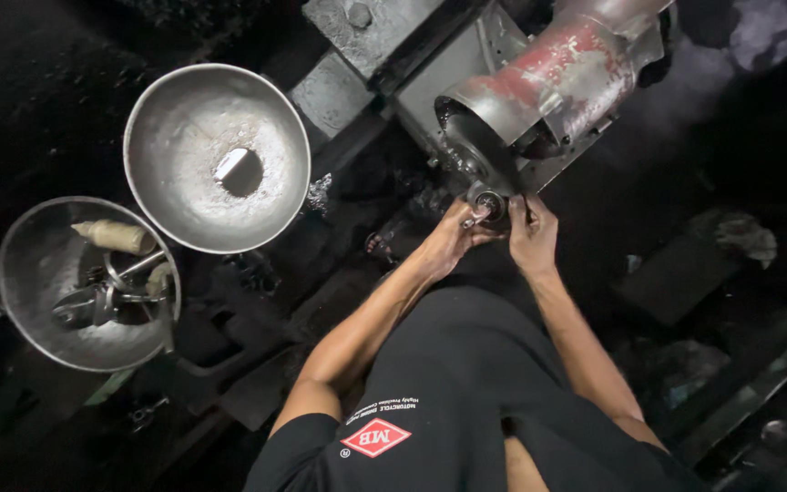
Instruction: The person repeatedly grinds a cylindrical metal part against a bench grinder, then dips it into a water basin to cool and clean it. The cycle of grinding and dipping is repeated several times throughout the clip.
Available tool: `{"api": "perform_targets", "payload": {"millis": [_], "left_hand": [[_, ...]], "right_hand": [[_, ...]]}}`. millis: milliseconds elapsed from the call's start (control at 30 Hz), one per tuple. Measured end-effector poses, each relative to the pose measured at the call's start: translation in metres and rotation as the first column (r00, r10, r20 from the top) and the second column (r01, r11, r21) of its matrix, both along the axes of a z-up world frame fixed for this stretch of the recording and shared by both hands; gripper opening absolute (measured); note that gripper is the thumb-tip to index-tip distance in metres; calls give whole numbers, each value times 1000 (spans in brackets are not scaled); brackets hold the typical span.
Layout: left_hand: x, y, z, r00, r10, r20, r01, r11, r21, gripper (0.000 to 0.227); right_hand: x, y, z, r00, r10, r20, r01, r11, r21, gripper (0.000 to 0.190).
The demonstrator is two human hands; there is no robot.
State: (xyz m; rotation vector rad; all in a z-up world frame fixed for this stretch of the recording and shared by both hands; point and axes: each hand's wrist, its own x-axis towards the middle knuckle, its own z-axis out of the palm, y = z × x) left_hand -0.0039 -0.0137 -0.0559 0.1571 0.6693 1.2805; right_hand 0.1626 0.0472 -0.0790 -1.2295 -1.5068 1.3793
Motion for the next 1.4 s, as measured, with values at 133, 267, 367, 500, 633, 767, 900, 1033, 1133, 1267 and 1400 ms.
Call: {"api": "perform_targets", "payload": {"millis": [133,267,367,500,633,767,900,1033,1133,1267,1400], "left_hand": [[-3,-1,4,995,-6,102,8,1000,-20,48],[-10,0,15,974,-169,-150,164,986,-39,60],[-3,0,22,969,-243,-41,240,968,-79,65],[4,4,24,982,-148,116,159,983,-88,69],[6,6,22,986,-130,102,136,989,-53,66],[3,-1,13,990,-133,43,137,982,-132,58],[2,-7,-2,991,-114,75,121,986,-110,49],[0,-11,-11,984,-62,167,82,990,-114,42],[-7,-8,4,993,-104,61,113,978,-177,46],[-13,0,34,954,-225,-199,194,968,-161,49],[-2,4,42,986,-165,-34,160,981,-106,52]], "right_hand": [[0,7,7,994,42,100,-46,998,34,18],[9,18,44,965,129,229,-144,988,48,19],[16,15,71,962,128,242,-119,992,-52,24],[15,1,87,983,94,157,-108,991,80,33],[11,-11,80,986,17,164,-40,989,139,31],[10,-11,59,993,40,111,-47,997,64,29],[8,-9,35,996,53,74,-54,998,9,24],[5,-13,16,988,51,149,-54,998,15,22],[0,-11,18,975,10,223,-3,1000,-30,24],[1,1,44,995,31,93,-24,997,-74,27],[7,3,70,996,9,89,-11,1000,29,30]]}}
